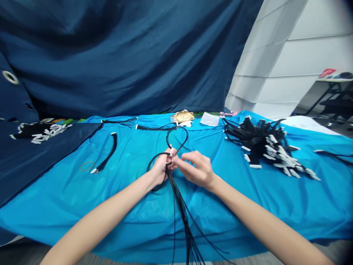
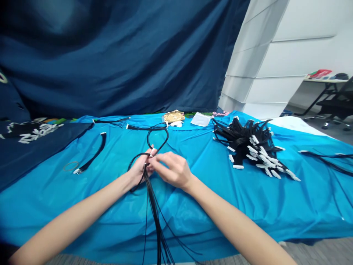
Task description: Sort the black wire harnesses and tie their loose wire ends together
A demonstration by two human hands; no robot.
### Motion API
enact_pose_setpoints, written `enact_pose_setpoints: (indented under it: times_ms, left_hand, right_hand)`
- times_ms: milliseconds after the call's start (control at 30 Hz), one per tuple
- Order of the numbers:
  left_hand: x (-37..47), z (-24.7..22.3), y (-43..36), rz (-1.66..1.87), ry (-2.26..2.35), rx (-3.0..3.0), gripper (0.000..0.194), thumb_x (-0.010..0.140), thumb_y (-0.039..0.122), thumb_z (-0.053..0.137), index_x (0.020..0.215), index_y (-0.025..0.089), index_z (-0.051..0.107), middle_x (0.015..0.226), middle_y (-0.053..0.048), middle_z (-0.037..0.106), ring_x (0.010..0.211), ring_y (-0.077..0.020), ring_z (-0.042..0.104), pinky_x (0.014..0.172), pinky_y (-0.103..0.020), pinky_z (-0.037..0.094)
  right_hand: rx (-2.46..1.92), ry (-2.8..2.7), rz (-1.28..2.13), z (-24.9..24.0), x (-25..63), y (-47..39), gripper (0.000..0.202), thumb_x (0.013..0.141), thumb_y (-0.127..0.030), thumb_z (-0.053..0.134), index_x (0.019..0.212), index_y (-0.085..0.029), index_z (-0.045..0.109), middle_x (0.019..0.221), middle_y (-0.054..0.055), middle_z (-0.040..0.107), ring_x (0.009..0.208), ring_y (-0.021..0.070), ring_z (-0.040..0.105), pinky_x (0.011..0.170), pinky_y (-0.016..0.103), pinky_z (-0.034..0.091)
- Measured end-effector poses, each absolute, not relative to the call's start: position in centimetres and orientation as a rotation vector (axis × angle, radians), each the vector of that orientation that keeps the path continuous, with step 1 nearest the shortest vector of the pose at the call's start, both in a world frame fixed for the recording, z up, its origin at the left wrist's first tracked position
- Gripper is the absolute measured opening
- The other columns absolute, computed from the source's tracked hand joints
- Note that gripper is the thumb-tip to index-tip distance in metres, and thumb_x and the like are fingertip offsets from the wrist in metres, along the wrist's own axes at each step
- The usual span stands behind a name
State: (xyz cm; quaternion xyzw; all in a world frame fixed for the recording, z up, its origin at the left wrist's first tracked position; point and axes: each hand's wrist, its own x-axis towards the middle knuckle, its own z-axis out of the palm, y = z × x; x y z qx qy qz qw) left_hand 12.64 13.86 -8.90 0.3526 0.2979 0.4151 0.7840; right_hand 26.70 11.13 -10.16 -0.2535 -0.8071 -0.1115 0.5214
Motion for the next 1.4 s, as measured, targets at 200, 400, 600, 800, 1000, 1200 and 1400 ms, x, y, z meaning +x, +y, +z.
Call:
enact_pose_setpoints:
  times_ms: [200,400,600,800,1000,1200,1400]
  left_hand:
    - [12.6,-8.3,13.5,0.880,0.632,0.632,0.026,0.083,0.033,0.040,0.063,0.019,0.032,0.042,0.007,0.031,0.029,-0.0056,0.026,0.030,-0.017,0.018]
    - [12.9,-8.1,13.3,0.924,0.662,0.596,0.027,0.082,0.029,0.042,0.059,0.017,0.032,0.042,0.006,0.032,0.030,-0.0043,0.027,0.031,-0.016,0.017]
    - [13.1,-8.1,13.3,0.973,0.695,0.560,0.028,0.084,0.027,0.038,0.059,0.017,0.031,0.043,0.006,0.031,0.030,-0.0048,0.027,0.032,-0.017,0.017]
    - [12.8,-8.6,13.8,0.977,0.659,0.608,0.028,0.086,0.027,0.033,0.060,0.017,0.033,0.044,0.005,0.033,0.031,-0.0052,0.025,0.032,-0.018,0.016]
    - [12.7,-8.8,14.0,0.953,0.660,0.610,0.031,0.088,0.033,0.031,0.060,0.018,0.032,0.043,0.006,0.031,0.030,-0.0062,0.023,0.031,-0.020,0.013]
    - [13.0,-8.6,13.6,0.952,0.617,0.596,0.034,0.087,0.034,0.034,0.057,0.017,0.030,0.041,0.005,0.030,0.031,-0.0054,0.025,0.032,-0.018,0.017]
    - [12.9,-8.6,13.6,0.947,0.580,0.587,0.034,0.088,0.029,0.031,0.055,0.017,0.031,0.038,0.005,0.028,0.029,-0.0057,0.022,0.031,-0.018,0.015]
  right_hand:
    - [-0.439,-2.050,-0.614,-10.3,25.7,10.9,0.015,0.081,-0.015,0.054,0.091,-0.019,0.064,0.079,0.003,0.064,0.067,0.0098,0.057,0.059,0.022,0.045]
    - [-0.315,-2.049,-0.594,-9.9,25.3,11.1,0.019,0.080,-0.015,0.056,0.098,-0.010,0.059,0.082,0.006,0.063,0.078,0.0129,0.056,0.066,0.025,0.049]
    - [-0.319,-2.099,-0.589,-9.9,25.0,11.0,0.018,0.084,-0.015,0.047,0.096,-0.008,0.058,0.084,0.008,0.062,0.074,0.0128,0.054,0.063,0.025,0.047]
    - [-0.374,-2.115,-0.509,-10.1,24.9,11.0,0.018,0.084,-0.007,0.042,0.091,-0.007,0.058,0.078,0.008,0.061,0.071,0.0132,0.051,0.063,0.025,0.045]
    - [-0.397,-2.070,-0.362,-10.5,24.6,10.8,0.018,0.082,-0.006,0.045,0.095,-0.009,0.057,0.081,0.008,0.061,0.074,0.0131,0.051,0.064,0.025,0.044]
    - [-0.349,-2.022,-0.397,-10.6,24.2,10.5,0.021,0.081,-0.006,0.045,0.098,-0.008,0.057,0.077,0.009,0.061,0.071,0.0134,0.051,0.063,0.026,0.045]
    - [-0.315,-2.031,-0.411,-10.6,24.1,10.6,0.021,0.083,-0.008,0.044,0.101,-0.008,0.055,0.076,0.009,0.061,0.072,0.0135,0.051,0.063,0.025,0.045]
